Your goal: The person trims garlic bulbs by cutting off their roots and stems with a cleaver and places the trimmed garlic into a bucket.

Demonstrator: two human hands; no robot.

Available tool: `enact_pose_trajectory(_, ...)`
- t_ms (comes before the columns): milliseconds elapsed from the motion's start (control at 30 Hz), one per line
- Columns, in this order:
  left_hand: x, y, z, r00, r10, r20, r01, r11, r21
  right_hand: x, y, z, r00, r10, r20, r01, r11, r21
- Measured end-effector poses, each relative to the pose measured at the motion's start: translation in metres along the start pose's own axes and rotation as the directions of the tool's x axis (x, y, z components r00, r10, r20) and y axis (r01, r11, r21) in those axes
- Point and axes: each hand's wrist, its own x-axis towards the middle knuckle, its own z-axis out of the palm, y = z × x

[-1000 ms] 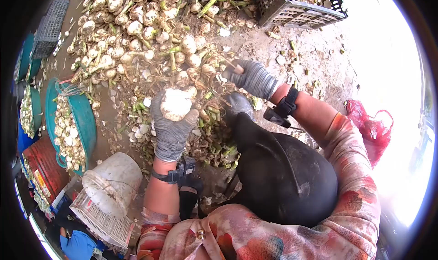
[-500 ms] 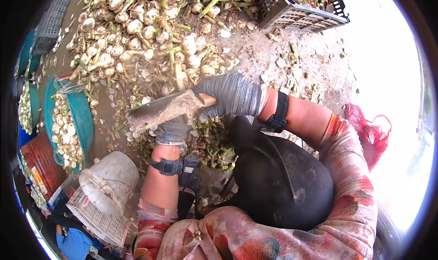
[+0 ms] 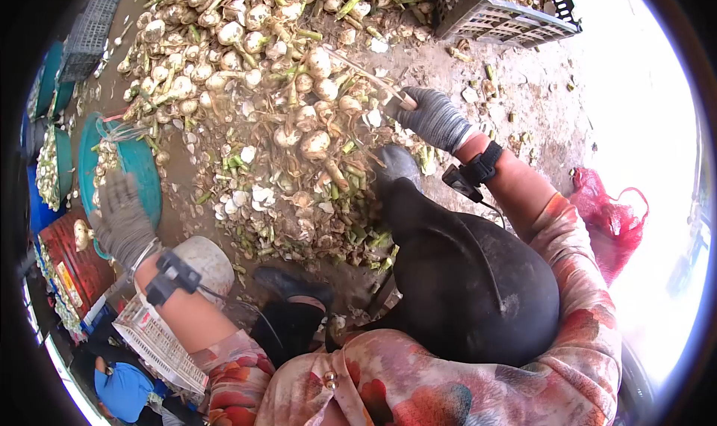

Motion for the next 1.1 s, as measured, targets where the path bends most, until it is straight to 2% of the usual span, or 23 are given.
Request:
enact_pose_trajectory(33,-0.014,-0.043,0.03,0.999,-0.036,-0.004,0.035,0.925,0.378,0.0,-0.005,0.005,1.0,0.006,-0.002,-0.006,0.998,0.06)
enact_pose_trajectory(67,-0.024,-0.082,0.065,0.958,-0.24,-0.158,0.286,0.741,0.608,0.003,0.0,0.01,0.999,-0.048,0.013,0.048,0.998,0.041)
enact_pose_trajectory(100,-0.035,-0.127,0.036,0.932,-0.291,0.217,-0.006,0.586,0.81,0.005,0.006,0.015,0.994,-0.101,0.028,0.101,0.995,0.023)
enact_pose_trajectory(133,-0.05,-0.166,0.045,0.891,-0.329,0.314,-0.099,0.533,0.84,0.005,0.002,0.015,0.995,-0.096,0.023,0.095,0.995,0.02)
enact_pose_trajectory(167,-0.053,-0.198,0.048,0.846,-0.337,0.413,-0.349,0.236,0.907,0.002,-0.005,0.013,0.996,-0.069,0.057,0.07,0.997,-0.021)
enact_pose_trajectory(233,-0.055,-0.239,0.062,0.646,-0.523,0.556,-0.715,-0.158,0.681,-0.006,-0.013,0.016,0.995,-0.028,0.098,0.035,0.997,-0.067)
enact_pose_trajectory(267,-0.053,-0.248,0.069,0.644,-0.521,0.56,-0.715,-0.151,0.682,-0.007,-0.015,0.016,0.994,-0.001,0.112,0.009,0.997,-0.075)
enact_pose_trajectory(333,-0.049,-0.257,0.079,0.72,-0.57,0.396,-0.652,-0.361,0.667,-0.008,-0.008,0.019,0.992,-0.017,0.122,0.021,0.999,-0.03)
enact_pose_trajectory(367,-0.045,-0.255,0.088,0.719,-0.57,0.397,-0.653,-0.362,0.665,-0.009,-0.01,0.019,0.993,-0.018,0.12,0.022,0.999,-0.029)
enact_pose_trajectory(433,-0.034,-0.241,0.11,0.641,-0.763,0.086,-0.576,-0.404,0.711,-0.008,-0.016,0.02,0.989,0.001,0.145,0.01,0.997,-0.074)
enact_pose_trajectory(500,-0.035,-0.235,0.104,0.629,-0.772,0.095,-0.587,-0.391,0.709,-0.006,-0.018,0.022,0.989,-0.023,0.144,0.031,0.998,-0.054)
enact_pose_trajectory(567,-0.045,-0.22,0.092,0.68,-0.696,0.229,-0.469,-0.174,0.866,-0.007,-0.02,0.025,0.99,-0.096,0.1,0.101,0.994,-0.051)
enact_pose_trajectory(600,-0.047,-0.224,0.072,0.678,-0.628,0.382,-0.218,0.324,0.921,-0.008,-0.027,0.023,0.992,-0.09,0.092,0.095,0.995,-0.044)
enact_pose_trajectory(633,-0.051,-0.23,0.052,0.67,-0.638,0.379,-0.219,0.318,0.922,-0.011,-0.037,0.021,0.983,-0.146,0.11,0.158,0.982,-0.104)
enact_pose_trajectory(700,-0.065,-0.212,0.053,0.61,-0.469,0.639,-0.427,0.485,0.763,-0.014,-0.054,0.022,0.966,-0.214,0.141,0.236,0.958,-0.161)
enact_pose_trajectory(733,-0.07,-0.202,0.053,0.556,-0.356,0.751,-0.53,0.543,0.651,-0.014,-0.061,0.024,0.936,-0.309,0.168,0.336,0.925,-0.174)
enact_pose_trajectory(767,-0.081,-0.202,0.037,0.546,-0.356,0.758,-0.679,0.342,0.65,-0.015,-0.069,0.025,0.898,-0.395,0.193,0.429,0.884,-0.187)
enact_pose_trajectory(833,-0.097,-0.198,0.03,0.649,-0.43,0.628,-0.486,0.401,0.777,-0.015,-0.088,0.024,0.892,-0.372,0.257,0.429,0.875,-0.223)
enact_pose_trajectory(867,-0.105,-0.195,0.029,0.654,-0.466,0.596,-0.454,0.389,0.802,-0.015,-0.091,0.026,0.879,-0.403,0.254,0.453,0.871,-0.188)
enact_pose_trajectory(967,-0.109,-0.195,0.031,0.63,-0.418,0.654,-0.584,0.3,0.754,-0.019,-0.094,0.025,0.855,-0.476,0.206,0.507,0.852,-0.131)
enact_pose_trajectory(1000,-0.108,-0.191,0.035,0.675,-0.559,0.482,-0.303,0.385,0.872,-0.021,-0.094,0.025,0.853,-0.476,0.214,0.511,0.844,-0.163)
enact_pose_trajectory(1033,-0.111,-0.189,0.042,0.672,-0.559,0.486,-0.307,0.388,0.869,-0.022,-0.095,0.025,0.851,-0.476,0.221,0.516,0.834,-0.194)
enact_pose_trajectory(1100,-0.12,-0.186,0.059,0.768,-0.463,0.443,-0.205,0.478,0.854,-0.021,-0.091,0.03,0.855,-0.472,0.212,0.512,0.833,-0.21)
